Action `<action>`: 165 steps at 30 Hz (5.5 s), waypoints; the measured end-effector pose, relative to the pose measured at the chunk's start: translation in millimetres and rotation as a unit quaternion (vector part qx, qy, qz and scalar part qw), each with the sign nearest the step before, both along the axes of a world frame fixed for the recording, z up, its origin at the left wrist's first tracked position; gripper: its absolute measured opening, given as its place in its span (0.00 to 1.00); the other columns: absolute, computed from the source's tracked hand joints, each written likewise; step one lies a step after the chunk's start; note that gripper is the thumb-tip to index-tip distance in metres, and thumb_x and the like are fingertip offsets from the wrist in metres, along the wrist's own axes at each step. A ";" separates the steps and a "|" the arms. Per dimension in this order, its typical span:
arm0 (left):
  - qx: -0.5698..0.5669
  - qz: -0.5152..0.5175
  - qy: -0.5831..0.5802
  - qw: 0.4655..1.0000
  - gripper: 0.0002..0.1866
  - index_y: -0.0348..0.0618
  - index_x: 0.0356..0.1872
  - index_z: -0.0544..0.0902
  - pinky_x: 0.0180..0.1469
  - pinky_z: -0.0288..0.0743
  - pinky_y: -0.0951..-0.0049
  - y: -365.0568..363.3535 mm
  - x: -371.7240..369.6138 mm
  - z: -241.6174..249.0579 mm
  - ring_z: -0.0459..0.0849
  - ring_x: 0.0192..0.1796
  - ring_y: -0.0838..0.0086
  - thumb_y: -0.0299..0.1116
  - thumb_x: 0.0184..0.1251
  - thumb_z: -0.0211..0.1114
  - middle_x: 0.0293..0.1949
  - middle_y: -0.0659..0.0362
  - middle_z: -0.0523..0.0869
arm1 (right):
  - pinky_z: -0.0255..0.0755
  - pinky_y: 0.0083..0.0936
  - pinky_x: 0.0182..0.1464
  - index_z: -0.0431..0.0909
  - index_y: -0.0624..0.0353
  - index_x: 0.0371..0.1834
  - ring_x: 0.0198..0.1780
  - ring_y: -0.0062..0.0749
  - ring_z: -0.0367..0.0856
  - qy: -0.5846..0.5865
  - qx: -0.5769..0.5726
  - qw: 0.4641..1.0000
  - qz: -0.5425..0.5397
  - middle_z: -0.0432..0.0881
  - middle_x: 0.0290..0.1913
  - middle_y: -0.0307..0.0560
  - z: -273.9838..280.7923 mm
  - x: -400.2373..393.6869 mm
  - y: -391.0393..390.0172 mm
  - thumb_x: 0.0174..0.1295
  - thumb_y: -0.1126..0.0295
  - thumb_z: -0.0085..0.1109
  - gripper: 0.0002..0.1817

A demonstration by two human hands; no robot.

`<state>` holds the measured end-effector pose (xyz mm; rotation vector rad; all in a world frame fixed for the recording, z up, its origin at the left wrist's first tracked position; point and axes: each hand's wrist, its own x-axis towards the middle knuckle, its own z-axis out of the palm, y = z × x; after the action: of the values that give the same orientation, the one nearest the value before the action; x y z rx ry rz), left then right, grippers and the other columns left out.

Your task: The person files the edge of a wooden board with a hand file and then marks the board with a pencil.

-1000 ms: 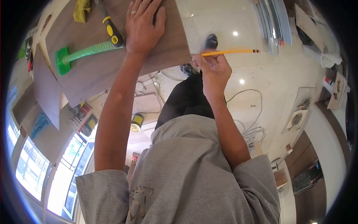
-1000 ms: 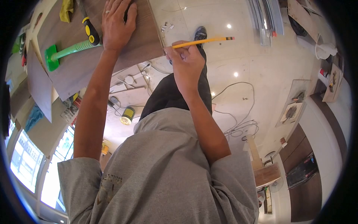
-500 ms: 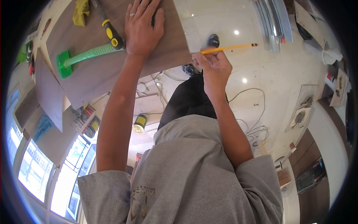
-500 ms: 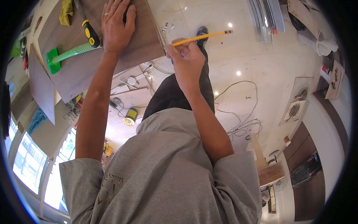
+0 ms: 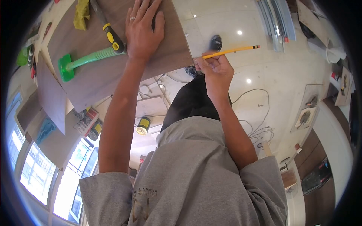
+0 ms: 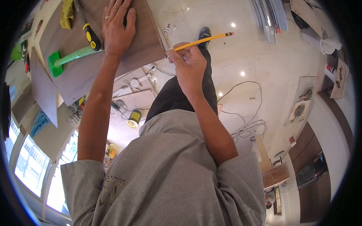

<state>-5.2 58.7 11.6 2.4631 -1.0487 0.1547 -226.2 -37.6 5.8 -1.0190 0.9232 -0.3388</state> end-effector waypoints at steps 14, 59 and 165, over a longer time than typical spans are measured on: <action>0.001 0.000 0.001 1.000 0.24 0.45 0.78 0.85 0.91 0.59 0.43 -1.8 -1.3 2.6 0.72 0.88 0.43 0.33 0.86 0.63 0.83 0.45 0.80 | 0.86 0.22 0.50 0.83 0.69 0.55 0.42 0.22 0.90 -0.034 -0.024 0.999 -0.006 0.93 0.41 0.47 -7.5 25.2 -7.0 0.74 0.83 0.74 0.11; -0.001 0.001 0.011 1.000 0.25 0.44 0.78 0.85 0.91 0.59 0.43 -2.7 -2.7 2.9 0.72 0.87 0.43 0.32 0.85 0.65 0.82 0.45 0.81 | 0.86 0.22 0.51 0.83 0.69 0.56 0.43 0.21 0.90 -0.013 -0.048 0.999 -0.001 0.91 0.42 0.45 -1.8 29.0 -4.1 0.73 0.83 0.74 0.13; 0.093 -0.104 0.047 0.989 0.62 0.71 0.88 0.75 0.94 0.53 0.42 54.3 -70.8 10.3 0.66 0.92 0.59 0.58 0.43 0.92 0.90 0.65 0.72 | 0.87 0.24 0.45 0.79 0.65 0.52 0.39 0.26 0.90 -0.095 0.041 0.994 0.039 0.91 0.41 0.49 -17.4 -8.2 -11.5 0.78 0.79 0.74 0.10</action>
<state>-76.0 113.0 21.9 2.4727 -1.3217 -0.1303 -234.4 -49.1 -11.7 -0.9277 0.7181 -0.3236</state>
